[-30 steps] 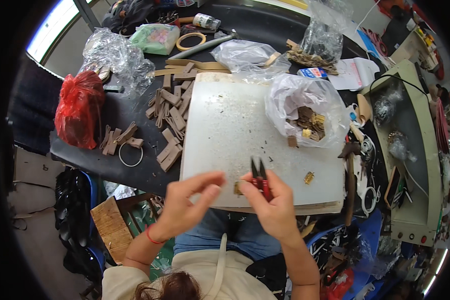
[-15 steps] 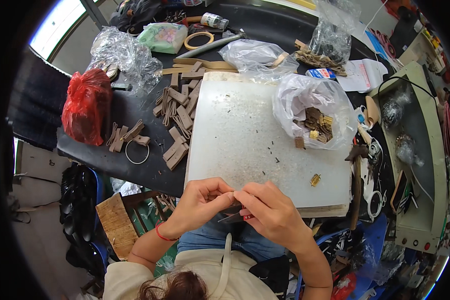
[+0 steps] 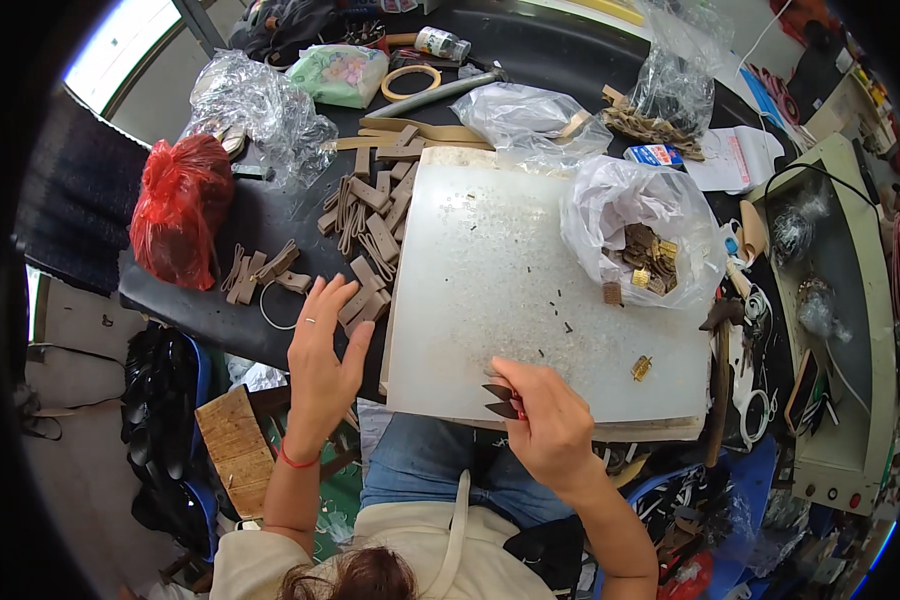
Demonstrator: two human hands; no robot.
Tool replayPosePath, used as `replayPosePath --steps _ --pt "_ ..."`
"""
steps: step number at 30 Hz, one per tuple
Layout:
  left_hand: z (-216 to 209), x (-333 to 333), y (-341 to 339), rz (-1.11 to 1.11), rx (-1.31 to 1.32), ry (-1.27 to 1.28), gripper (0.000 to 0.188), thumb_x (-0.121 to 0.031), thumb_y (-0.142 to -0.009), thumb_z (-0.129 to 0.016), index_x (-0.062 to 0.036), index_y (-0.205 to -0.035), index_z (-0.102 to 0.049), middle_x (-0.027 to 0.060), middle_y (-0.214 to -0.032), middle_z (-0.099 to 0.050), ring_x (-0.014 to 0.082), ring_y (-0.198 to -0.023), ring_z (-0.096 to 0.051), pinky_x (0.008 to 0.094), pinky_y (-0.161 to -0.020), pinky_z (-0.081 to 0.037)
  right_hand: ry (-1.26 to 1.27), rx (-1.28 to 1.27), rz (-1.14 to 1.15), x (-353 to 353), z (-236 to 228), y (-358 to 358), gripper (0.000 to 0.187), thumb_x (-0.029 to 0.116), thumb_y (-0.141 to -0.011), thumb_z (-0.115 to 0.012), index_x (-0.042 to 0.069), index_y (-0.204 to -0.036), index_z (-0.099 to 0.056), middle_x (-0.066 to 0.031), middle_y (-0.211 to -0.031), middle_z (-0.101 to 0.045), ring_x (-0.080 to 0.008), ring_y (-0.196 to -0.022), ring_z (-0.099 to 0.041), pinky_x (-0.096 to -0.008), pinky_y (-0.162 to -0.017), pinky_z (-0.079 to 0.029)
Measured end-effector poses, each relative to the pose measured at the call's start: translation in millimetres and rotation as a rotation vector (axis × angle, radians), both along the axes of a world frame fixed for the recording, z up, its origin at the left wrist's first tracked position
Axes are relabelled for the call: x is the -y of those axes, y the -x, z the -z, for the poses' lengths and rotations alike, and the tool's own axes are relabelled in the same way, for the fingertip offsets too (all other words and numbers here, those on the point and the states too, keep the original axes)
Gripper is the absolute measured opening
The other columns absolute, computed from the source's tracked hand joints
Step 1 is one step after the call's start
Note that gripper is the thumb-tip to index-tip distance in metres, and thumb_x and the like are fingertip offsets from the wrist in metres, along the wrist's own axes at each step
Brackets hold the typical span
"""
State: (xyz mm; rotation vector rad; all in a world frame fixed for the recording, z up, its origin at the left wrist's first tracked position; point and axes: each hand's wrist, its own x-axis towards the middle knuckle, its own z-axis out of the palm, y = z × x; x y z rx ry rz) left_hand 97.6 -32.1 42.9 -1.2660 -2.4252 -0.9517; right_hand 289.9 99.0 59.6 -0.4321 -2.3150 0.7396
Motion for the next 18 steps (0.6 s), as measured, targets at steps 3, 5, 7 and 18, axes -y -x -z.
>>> replayPosePath --steps 3,5,7,18 --pt "34.5 14.8 8.5 0.064 0.222 0.0 0.018 -0.003 -0.078 -0.066 -0.0029 -0.095 -0.061 0.0168 -0.111 -0.062 0.0316 -0.094 -0.061 0.0395 -0.085 -0.044 0.046 0.028 -0.027 2.4 -0.1 -2.7 0.044 -0.015 -0.064 -0.058 0.0 -0.106 -0.06 -0.0094 -0.08 -0.063 -0.0207 -0.063 -0.059 -0.0273 -0.057 -0.049" --pt "38.6 14.4 9.2 0.033 0.16 -0.051 0.016 -0.003 -0.076 -0.068 -0.0028 -0.09 -0.06 0.0176 -0.11 -0.062 0.0315 -0.093 -0.061 0.0386 -0.083 -0.045 0.06 0.034 -0.01 2.1 -0.3 -5.4 0.044 -0.015 -0.064 -0.058 0.0 -0.105 -0.061 -0.0094 -0.08 -0.063 -0.0205 -0.063 -0.059 -0.0269 -0.057 -0.049" --pt "40.2 11.3 15.0 0.014 0.098 -0.116 0.018 -0.004 -0.074 -0.07 -0.0029 -0.089 -0.06 0.0185 -0.109 -0.063 0.0299 -0.09 -0.062 0.0375 -0.079 -0.047 0.061 0.037 0.04 0.6 0.6 -11.4 0.035 -0.01 -0.069 -0.061 0.001 -0.103 -0.062 -0.0083 -0.078 -0.062 -0.0168 -0.06 -0.056 -0.0248 -0.054 -0.046" --pt "-9.6 -57.6 -22.8 0.416 -0.005 -0.042 0.023 -0.008 -0.076 -0.07 -0.0036 -0.097 -0.063 0.0122 -0.114 -0.057 0.0277 -0.103 -0.053 0.0347 -0.084 -0.045 0.127 -0.007 0.199 0.4 -7.0 -26.8 0.015 -0.001 -0.084 -0.062 0.001 -0.098 -0.064 -0.0061 -0.08 -0.064 -0.0082 -0.057 -0.048 -0.0203 -0.05 -0.037"
